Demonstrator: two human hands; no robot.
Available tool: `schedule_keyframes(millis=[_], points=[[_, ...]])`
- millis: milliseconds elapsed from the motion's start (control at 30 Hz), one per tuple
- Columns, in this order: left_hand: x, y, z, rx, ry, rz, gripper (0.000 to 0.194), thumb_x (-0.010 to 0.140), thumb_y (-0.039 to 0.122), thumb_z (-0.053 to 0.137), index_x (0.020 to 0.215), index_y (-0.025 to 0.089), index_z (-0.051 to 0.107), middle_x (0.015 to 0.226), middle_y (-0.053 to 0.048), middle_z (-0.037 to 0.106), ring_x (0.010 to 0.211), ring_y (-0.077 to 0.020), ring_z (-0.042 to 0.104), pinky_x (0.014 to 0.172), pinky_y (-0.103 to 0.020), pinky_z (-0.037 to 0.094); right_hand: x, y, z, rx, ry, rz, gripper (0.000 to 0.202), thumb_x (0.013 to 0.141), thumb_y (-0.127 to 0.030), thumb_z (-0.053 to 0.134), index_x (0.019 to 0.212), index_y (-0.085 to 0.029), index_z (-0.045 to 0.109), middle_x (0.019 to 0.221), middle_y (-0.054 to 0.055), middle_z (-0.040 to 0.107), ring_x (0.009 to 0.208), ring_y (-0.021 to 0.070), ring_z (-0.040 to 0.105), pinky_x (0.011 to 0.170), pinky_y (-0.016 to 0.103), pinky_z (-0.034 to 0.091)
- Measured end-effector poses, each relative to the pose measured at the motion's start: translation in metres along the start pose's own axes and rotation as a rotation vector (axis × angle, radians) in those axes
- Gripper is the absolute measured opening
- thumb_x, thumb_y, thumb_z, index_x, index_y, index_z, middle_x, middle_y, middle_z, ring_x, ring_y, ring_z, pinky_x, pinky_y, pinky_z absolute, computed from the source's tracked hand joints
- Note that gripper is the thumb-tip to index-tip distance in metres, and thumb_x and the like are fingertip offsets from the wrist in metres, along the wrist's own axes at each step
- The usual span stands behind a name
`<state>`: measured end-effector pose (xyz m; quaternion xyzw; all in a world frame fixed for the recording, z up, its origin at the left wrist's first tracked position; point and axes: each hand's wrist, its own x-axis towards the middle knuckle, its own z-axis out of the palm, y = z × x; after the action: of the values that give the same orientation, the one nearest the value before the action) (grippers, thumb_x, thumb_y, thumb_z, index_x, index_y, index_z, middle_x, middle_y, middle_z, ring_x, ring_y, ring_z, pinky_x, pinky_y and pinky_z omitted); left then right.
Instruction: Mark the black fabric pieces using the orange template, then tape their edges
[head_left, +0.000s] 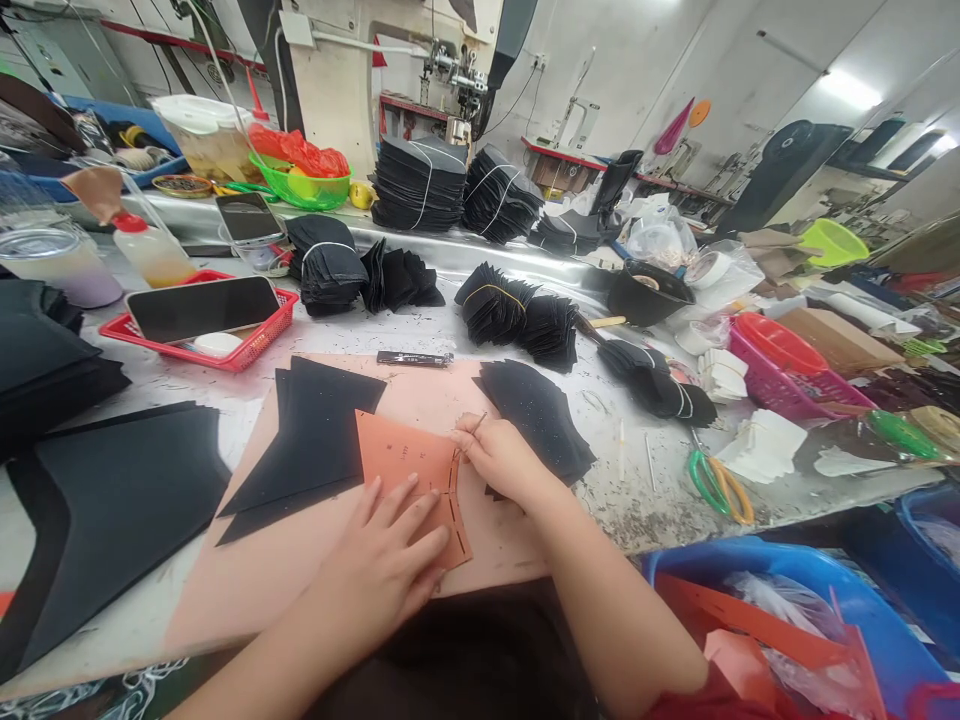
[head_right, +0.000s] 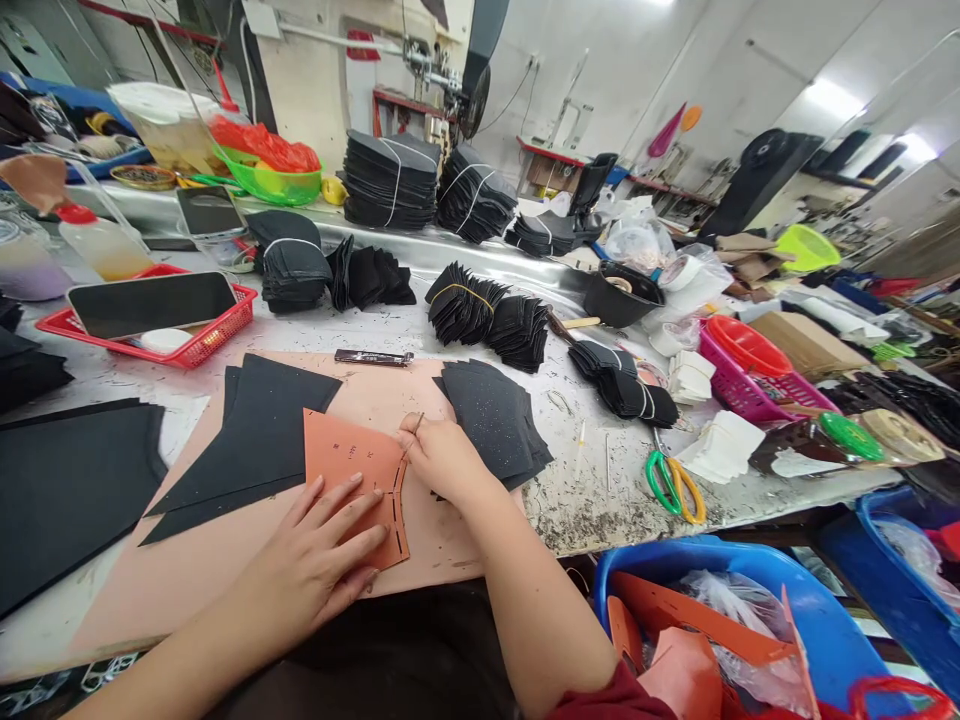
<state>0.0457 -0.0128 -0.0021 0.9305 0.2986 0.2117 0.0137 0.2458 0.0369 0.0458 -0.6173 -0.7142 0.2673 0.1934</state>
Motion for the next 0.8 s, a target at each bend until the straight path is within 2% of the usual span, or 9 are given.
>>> schedule_keyframes(millis=[67, 200, 433, 500, 667, 800], points=[[-0.001, 0.0, 0.002, -0.02, 0.001, -0.013, 0.017, 0.084, 0.037, 0.051, 0.094, 0.027, 0.061, 0.117, -0.002, 0.062, 0.117, -0.0296, 0.048, 0.103, -0.051, 0.029, 0.003, 0.0, 0.0, -0.043, 0.001, 0.013, 0.021, 0.092, -0.024, 0.047, 0.073, -0.02, 0.054, 0.064, -0.002, 0.06, 0.064, 0.0147, 0.056, 0.062, 0.022, 0.037], [-0.002, 0.0, 0.002, -0.012, -0.021, -0.018, 0.018, 0.085, 0.037, 0.05, 0.096, 0.027, 0.061, 0.119, -0.002, 0.061, 0.118, -0.0303, 0.048, 0.103, -0.052, 0.028, -0.003, -0.004, 0.004, -0.069, 0.106, 0.088, 0.021, 0.094, -0.023, 0.043, 0.079, -0.019, 0.056, 0.069, 0.001, 0.063, 0.068, 0.0161, 0.059, 0.065, 0.023, 0.038], [-0.001, 0.001, -0.003, 0.047, -0.031, 0.036, 0.023, 0.088, 0.034, 0.042, 0.102, 0.026, 0.059, 0.118, -0.003, 0.062, 0.117, -0.0298, 0.05, 0.098, -0.051, 0.033, -0.047, -0.014, 0.011, 0.075, -0.142, -0.116, 0.024, 0.092, -0.022, 0.045, 0.075, -0.019, 0.061, 0.07, 0.0, 0.064, 0.066, 0.0132, 0.059, 0.062, 0.02, 0.039], [0.001, 0.001, -0.003, 0.061, -0.018, 0.045, 0.023, 0.088, 0.033, 0.042, 0.102, 0.026, 0.059, 0.117, -0.003, 0.063, 0.116, -0.0294, 0.05, 0.098, -0.05, 0.033, -0.048, -0.013, 0.013, 0.05, -0.117, -0.113, 0.024, 0.092, -0.021, 0.045, 0.076, -0.018, 0.061, 0.072, 0.001, 0.065, 0.067, 0.0134, 0.059, 0.063, 0.021, 0.04], [0.001, 0.0, -0.002, 0.068, -0.005, 0.035, 0.018, 0.086, 0.033, 0.045, 0.095, 0.027, 0.059, 0.116, -0.002, 0.063, 0.116, -0.0288, 0.05, 0.099, -0.049, 0.031, -0.046, -0.012, 0.018, -0.056, 0.036, -0.102, 0.022, 0.092, -0.02, 0.045, 0.078, -0.017, 0.062, 0.072, 0.003, 0.065, 0.067, 0.015, 0.059, 0.064, 0.023, 0.039], [0.0, 0.0, -0.003, 0.072, 0.008, 0.044, 0.023, 0.086, 0.032, 0.045, 0.104, 0.028, 0.058, 0.119, -0.001, 0.062, 0.115, -0.0285, 0.051, 0.098, -0.049, 0.033, -0.066, -0.012, 0.015, 0.012, -0.068, -0.114, 0.023, 0.09, -0.019, 0.047, 0.07, -0.018, 0.059, 0.066, 0.0, 0.061, 0.061, 0.0126, 0.055, 0.059, 0.02, 0.038]])
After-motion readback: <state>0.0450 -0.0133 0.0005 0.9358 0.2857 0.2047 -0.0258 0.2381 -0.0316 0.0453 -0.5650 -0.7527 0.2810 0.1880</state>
